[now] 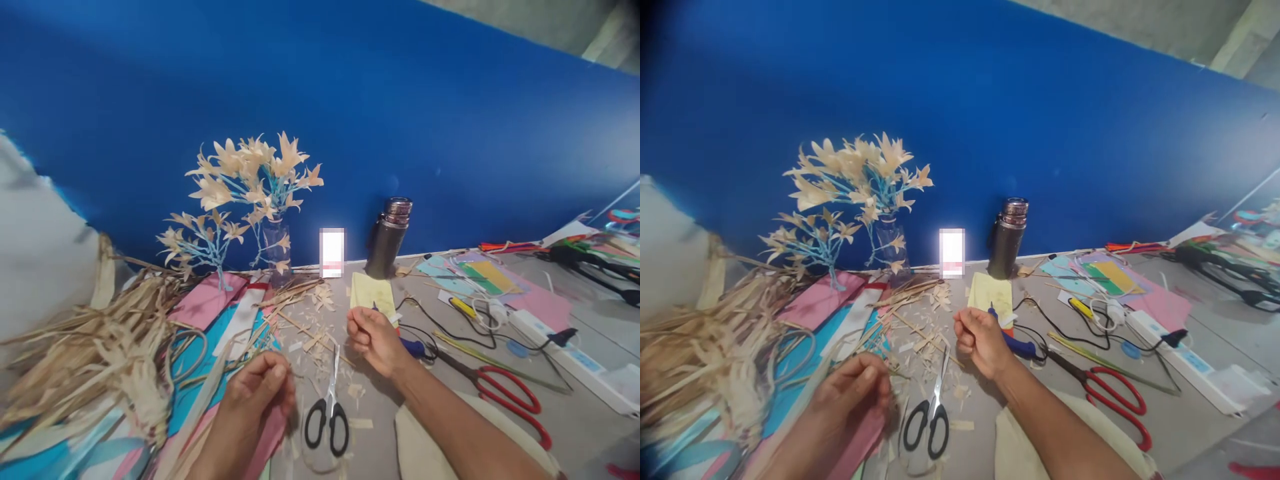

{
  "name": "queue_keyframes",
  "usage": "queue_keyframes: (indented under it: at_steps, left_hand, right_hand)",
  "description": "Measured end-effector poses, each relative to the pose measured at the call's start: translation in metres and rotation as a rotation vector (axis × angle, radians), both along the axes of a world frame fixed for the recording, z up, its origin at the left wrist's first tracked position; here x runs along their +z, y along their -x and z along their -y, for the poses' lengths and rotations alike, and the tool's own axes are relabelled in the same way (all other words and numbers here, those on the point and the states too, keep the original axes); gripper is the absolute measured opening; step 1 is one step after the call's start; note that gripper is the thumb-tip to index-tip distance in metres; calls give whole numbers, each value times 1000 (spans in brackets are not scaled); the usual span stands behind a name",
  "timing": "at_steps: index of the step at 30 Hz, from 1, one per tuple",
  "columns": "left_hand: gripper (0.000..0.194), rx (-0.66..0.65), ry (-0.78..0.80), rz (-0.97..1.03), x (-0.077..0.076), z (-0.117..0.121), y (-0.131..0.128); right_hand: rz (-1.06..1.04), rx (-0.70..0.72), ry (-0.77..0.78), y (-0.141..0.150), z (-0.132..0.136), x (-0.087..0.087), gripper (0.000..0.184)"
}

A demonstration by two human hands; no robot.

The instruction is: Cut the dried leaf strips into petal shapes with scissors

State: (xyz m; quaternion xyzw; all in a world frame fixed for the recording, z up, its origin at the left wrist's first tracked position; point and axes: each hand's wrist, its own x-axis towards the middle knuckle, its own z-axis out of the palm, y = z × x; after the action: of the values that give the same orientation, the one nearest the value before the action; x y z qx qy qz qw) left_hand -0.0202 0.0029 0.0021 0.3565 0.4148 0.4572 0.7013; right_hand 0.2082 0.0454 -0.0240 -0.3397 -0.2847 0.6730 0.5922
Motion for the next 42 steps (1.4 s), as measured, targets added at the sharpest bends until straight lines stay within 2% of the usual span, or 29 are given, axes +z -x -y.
queue_keyframes:
  at_steps: [3,5,6,7,9,11,13,16,17,20,23,25,28,32,35,39,42]
  left_hand:
    - [30,46,-141,-207,15,1,-19]
    - [35,47,-297,-311,24,1,-40]
    - [31,39,-382,-336,27,0,-53]
    - [25,10,-470,-349,29,-1,-67]
    - [24,16,-596,-357,30,-5,-93]
    - [27,38,-573,-343,30,-12,-112]
    - [26,62,-491,-322,31,-21,-119]
    - [12,212,-457,-313,37,-31,-101]
    - [14,261,-431,-340,39,-31,-88]
    - [20,308,-424,-498,38,-19,-45]
    - [25,152,-409,-787,25,11,-17]
    - [23,4,-451,-1016,14,35,-13]
    - [14,-140,-616,-1348,-1,60,-26]
    - [19,-358,-670,-1580,-9,65,-50]
    - [20,-374,-650,-1566,-10,62,-60]
    - [15,-237,-515,-1314,-12,60,-63]
    - [8,-174,-479,-1158,-10,52,-59]
  right_hand:
    - [-71,84,20,8,7,6,29]
    - [-80,158,3,13,13,8,26]
    - [-83,197,-4,16,16,9,25]
    - [-99,210,-12,18,18,9,26]
    - [-158,147,-37,19,20,9,35]
    - [-202,94,-75,18,19,12,41]
    - [-189,59,-96,15,17,17,41]
    - [25,-26,-146,8,17,24,35]
    - [132,-96,-199,6,17,26,38]
    - [207,-99,-192,-1,14,22,42]
    - [330,-92,-191,-3,9,9,41]
    - [445,-80,-213,-2,9,0,39]
    - [637,-64,-297,0,12,-4,33]
    - [821,-66,-411,-2,16,2,28]
    - [882,-94,-447,-7,17,6,28]
    - [876,-143,-457,-10,16,8,25]
    - [810,-163,-430,-11,14,8,30]
